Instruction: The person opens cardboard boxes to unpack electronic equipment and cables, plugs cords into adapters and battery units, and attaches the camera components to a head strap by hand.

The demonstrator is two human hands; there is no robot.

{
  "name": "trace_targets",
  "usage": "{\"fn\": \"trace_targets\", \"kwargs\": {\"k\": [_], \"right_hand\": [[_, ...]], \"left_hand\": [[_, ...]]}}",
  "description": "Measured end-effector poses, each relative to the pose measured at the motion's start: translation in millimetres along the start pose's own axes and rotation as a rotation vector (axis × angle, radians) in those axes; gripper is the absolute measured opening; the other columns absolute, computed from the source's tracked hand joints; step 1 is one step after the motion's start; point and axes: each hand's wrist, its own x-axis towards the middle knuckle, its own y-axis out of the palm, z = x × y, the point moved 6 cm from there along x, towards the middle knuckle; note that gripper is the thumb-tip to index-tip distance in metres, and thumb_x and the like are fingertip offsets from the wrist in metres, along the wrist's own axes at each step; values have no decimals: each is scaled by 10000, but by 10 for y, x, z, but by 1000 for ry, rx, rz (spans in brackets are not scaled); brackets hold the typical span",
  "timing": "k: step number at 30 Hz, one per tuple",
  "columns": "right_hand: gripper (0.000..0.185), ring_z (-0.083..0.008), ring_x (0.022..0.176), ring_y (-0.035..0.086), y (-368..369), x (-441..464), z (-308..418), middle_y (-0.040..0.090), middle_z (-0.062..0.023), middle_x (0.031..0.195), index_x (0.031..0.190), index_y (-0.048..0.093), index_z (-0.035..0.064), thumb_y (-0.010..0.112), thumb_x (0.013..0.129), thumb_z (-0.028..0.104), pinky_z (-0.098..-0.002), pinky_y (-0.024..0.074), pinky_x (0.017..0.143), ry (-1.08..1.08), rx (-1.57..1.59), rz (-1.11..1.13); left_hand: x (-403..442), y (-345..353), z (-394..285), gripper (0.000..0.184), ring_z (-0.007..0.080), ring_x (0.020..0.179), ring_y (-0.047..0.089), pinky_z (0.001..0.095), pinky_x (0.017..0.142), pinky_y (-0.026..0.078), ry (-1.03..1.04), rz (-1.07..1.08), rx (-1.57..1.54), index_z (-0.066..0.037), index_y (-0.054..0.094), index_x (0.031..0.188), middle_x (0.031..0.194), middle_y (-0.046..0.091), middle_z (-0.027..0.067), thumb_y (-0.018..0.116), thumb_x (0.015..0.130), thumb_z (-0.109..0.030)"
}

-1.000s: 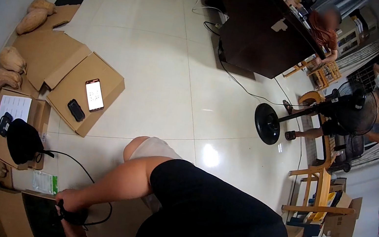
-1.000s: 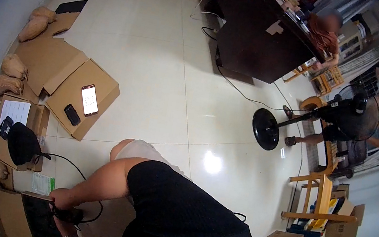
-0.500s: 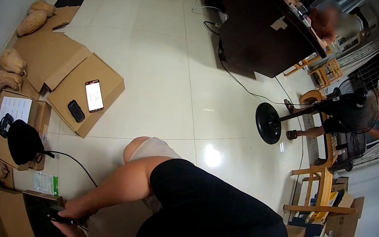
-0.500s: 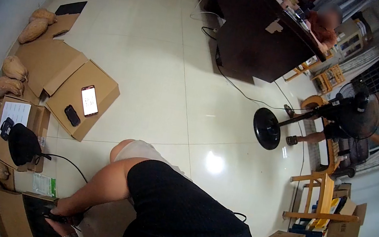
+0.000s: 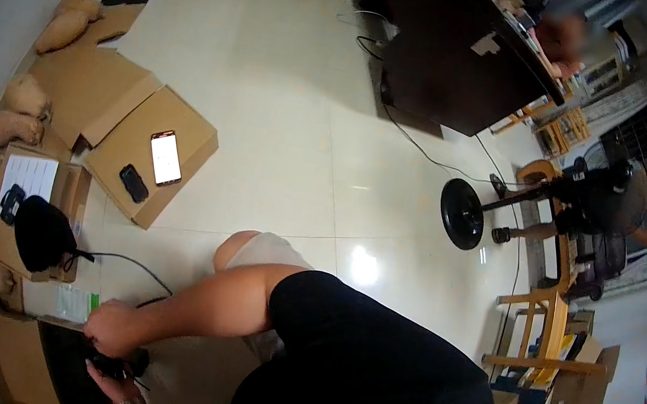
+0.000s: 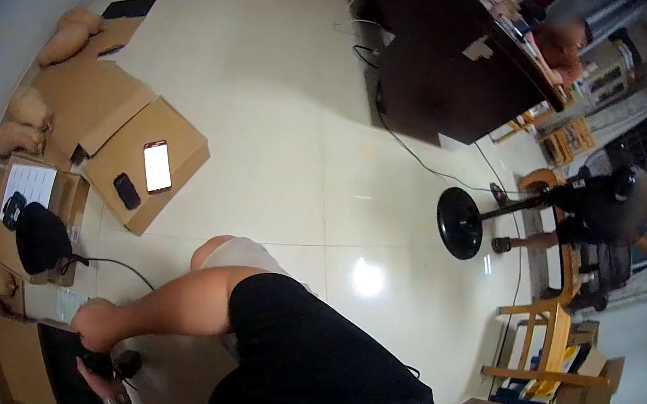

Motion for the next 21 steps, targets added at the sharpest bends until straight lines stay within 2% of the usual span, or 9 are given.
{"fn": "trace_targets", "kwargs": {"k": [3, 4, 5, 7, 8, 11, 14, 17, 21], "right_hand": [[205, -357, 826, 683, -165, -13, -84, 693, -198, 845, 843, 718, 50, 647, 736, 210, -467, 537, 740, 187, -144, 105], [200, -356, 820, 683, -223, -35, -103, 694, -194, 847, 846, 719, 54, 659, 726, 202, -467, 538, 741, 215, -130, 156], [204, -347, 824, 685, -130, 3, -176, 698, -185, 869, 887, 718, 60, 661, 737, 185, -472, 540, 754, 183, -170, 162], [271, -350, 860, 685, -218, -42, -129, 704, -186, 928, 944, 704, 39, 685, 761, 236, -468, 540, 783, 264, -46, 265], [345, -351, 934, 677, -120, -42, -191, 699, -192, 981, 1003, 687, 28, 701, 771, 282, -458, 532, 827, 267, -110, 303], [599, -342, 1055, 658, -53, 22, -305, 684, -178, 1148, 1239, 627, 57, 748, 783, 425, -418, 521, 900, 272, -152, 383], [549, -313, 973, 688, -22, 84, -250, 702, -183, 1063, 1227, 625, 41, 750, 808, 373, -368, 537, 838, 304, -76, 365], [453, -282, 881, 694, 105, 78, -154, 711, -175, 970, 1194, 640, 27, 721, 838, 295, -356, 533, 782, 260, -111, 387], [311, -370, 890, 667, 204, 72, -159, 694, -204, 911, 1073, 689, 73, 685, 829, 266, -439, 521, 779, 338, -108, 458]], "left_hand": [[-408, 533, 11, 685, 295, 1213, 521, 478, 988, 427, -40, 326, 38, -87, 510, 1382, 1382, 531, 107, 473, 916, -587], [-432, 526, 40, 657, 305, 1174, 547, 491, 974, 448, -70, 292, 43, -75, 522, 1367, 1354, 548, 121, 462, 929, -562], [-255, 441, 141, 569, 300, 1140, 566, 453, 948, 473, -50, 484, 20, -72, 549, 1329, 1286, 588, 129, 475, 948, -488], [-208, 435, 185, 354, 246, 1137, 573, 393, 926, 502, 50, 475, -40, -60, 593, 1240, 1120, 639, 99, 495, 989, -288], [-97, 259, 295, 345, 246, 1143, 572, 393, 939, 495, 216, 384, 162, -57, 584, 1247, 1152, 617, 94, 557, 960, -247], [-38, 85, 470, 523, 217, 1159, 553, 371, 956, 466, 57, 124, 135, -50, 531, 1311, 1308, 535, 114, 673, 897, -337], [-330, 176, 304, 757, 229, 1182, 530, 356, 960, 445, 65, 2, 185, -23, 409, 1383, 1335, 510, 167, 751, 819, -394], [-441, 113, 264, 763, 208, 1147, 544, 347, 987, 426, -3, -54, 135, -31, 375, 1405, 1261, 540, 107, 759, 811, -319], [-376, 107, 339, 773, 197, 1143, 530, 342, 974, 414, 16, -15, 190, -19, 378, 1404, 1214, 552, 110, 737, 822, -381]]}}
